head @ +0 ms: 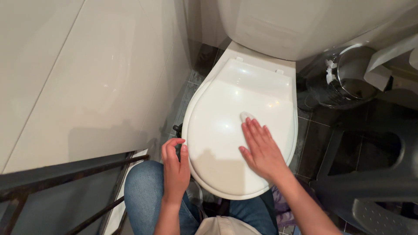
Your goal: Cleaning the toilet and sink area using disinfectant wipes and water.
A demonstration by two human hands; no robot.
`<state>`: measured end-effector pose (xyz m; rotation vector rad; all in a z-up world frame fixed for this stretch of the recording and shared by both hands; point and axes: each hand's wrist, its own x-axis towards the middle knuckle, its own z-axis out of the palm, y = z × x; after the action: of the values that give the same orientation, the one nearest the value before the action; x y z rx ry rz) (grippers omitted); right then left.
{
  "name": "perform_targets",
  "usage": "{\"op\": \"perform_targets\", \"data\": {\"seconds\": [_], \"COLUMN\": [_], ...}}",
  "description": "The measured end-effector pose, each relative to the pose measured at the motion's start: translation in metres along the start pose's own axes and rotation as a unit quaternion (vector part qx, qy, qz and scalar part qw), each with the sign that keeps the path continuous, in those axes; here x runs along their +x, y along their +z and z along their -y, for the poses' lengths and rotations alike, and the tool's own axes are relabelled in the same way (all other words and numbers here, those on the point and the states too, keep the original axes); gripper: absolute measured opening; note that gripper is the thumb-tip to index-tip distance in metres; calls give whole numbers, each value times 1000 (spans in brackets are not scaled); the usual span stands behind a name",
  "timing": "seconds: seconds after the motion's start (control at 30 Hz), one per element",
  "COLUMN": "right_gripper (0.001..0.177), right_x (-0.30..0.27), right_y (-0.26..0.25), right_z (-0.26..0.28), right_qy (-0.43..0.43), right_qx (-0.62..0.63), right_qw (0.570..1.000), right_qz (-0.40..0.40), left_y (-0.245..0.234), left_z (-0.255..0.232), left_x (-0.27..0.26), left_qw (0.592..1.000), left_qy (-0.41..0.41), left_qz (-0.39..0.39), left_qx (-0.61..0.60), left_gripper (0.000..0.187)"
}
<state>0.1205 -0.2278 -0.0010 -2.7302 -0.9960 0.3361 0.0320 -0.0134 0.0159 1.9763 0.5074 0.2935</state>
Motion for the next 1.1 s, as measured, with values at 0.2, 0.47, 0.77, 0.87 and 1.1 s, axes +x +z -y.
{"op": "perform_targets", "data": {"seconds": [0.2,0.47,0.77,0.87,1.1], "right_gripper": [57,52,60,61,48], "right_x": [56,-36,68,93,6], "right_y": [19,13,-17,26,9], "right_z": [-22,55,-74,-49,69], "right_qy": [9,-202,117,-2,-309], "right_qx": [0,103,27,80,75], "right_qw": [989,974,993,995,947], "right_qz": [-147,-14,3,-51,-45], "left_y": [27,42,37,37,35], "left_z": [40,33,32,31,24], "left_x": [5,7,3,3,12], "left_qw": [994,990,985,980,973], "left_qy": [-33,3,22,23,54], "left_qz": [-76,-115,-141,-168,-198], "left_qx": [-75,-83,-98,-108,-101], "left_gripper": [24,31,28,27,28]}}
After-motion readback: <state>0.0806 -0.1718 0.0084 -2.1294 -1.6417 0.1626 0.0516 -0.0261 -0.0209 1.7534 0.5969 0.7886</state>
